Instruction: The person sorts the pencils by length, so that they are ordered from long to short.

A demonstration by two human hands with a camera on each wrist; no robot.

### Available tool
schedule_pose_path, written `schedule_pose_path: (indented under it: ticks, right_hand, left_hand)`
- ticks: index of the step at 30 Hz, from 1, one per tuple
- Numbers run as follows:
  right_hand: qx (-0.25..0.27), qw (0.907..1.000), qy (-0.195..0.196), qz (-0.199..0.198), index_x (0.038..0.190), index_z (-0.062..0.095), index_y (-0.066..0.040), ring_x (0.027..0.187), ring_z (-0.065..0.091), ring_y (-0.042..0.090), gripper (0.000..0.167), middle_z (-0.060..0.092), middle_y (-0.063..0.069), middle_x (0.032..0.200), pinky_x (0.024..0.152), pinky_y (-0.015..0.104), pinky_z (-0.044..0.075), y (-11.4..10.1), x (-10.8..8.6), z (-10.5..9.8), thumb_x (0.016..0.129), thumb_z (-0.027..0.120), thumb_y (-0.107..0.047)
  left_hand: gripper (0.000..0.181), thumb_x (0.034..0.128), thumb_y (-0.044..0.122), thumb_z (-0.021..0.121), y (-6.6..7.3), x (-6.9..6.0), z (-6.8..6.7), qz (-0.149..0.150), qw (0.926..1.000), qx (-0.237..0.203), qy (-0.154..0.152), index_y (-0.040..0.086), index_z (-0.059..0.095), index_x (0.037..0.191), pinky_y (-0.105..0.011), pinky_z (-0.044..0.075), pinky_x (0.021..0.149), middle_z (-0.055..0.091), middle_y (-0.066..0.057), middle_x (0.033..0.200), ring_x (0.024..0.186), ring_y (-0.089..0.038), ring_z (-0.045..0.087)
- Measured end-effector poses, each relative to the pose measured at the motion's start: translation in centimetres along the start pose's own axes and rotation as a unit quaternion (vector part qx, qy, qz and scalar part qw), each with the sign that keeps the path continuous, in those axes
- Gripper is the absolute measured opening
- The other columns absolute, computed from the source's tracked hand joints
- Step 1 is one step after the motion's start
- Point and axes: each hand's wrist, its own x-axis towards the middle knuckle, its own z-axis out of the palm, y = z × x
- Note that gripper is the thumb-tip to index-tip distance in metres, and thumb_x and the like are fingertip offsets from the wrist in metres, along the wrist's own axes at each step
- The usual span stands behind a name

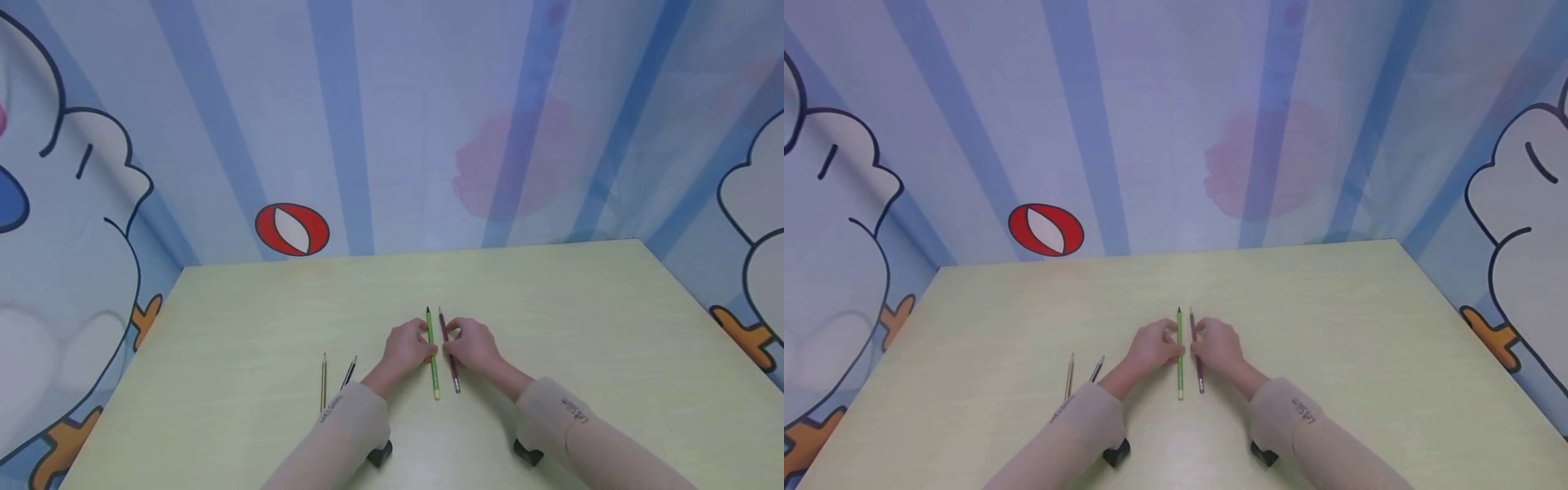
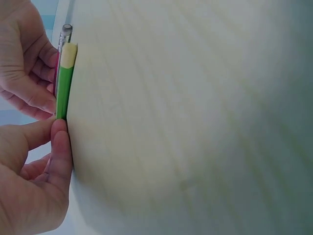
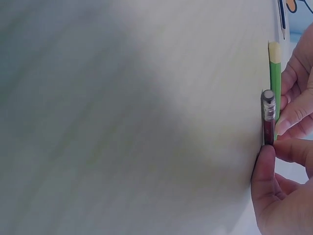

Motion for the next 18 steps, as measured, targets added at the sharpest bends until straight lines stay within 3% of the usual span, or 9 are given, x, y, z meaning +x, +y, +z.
schedule_pose_path:
  ticks: [18]
  right_hand:
    - [0.014,0.9996,-0.021,0.013,0.110,0.057,-0.002,0.051,0.056,0.011,0.035,0.063,0.007,0.070,0.045,0.019,0.045,0.13,-0.04,-0.31,0.076,0.065,-0.007]
  left_hand:
    - [0.045,0.0766,0.015,0.066,-0.10,0.15,0.10,-0.002,1.0000,0.007,-0.004,0.006,0.051,0.117,-0.018,0.040,0.051,0.060,0.001,0.065,0.053,-0.009,0.055]
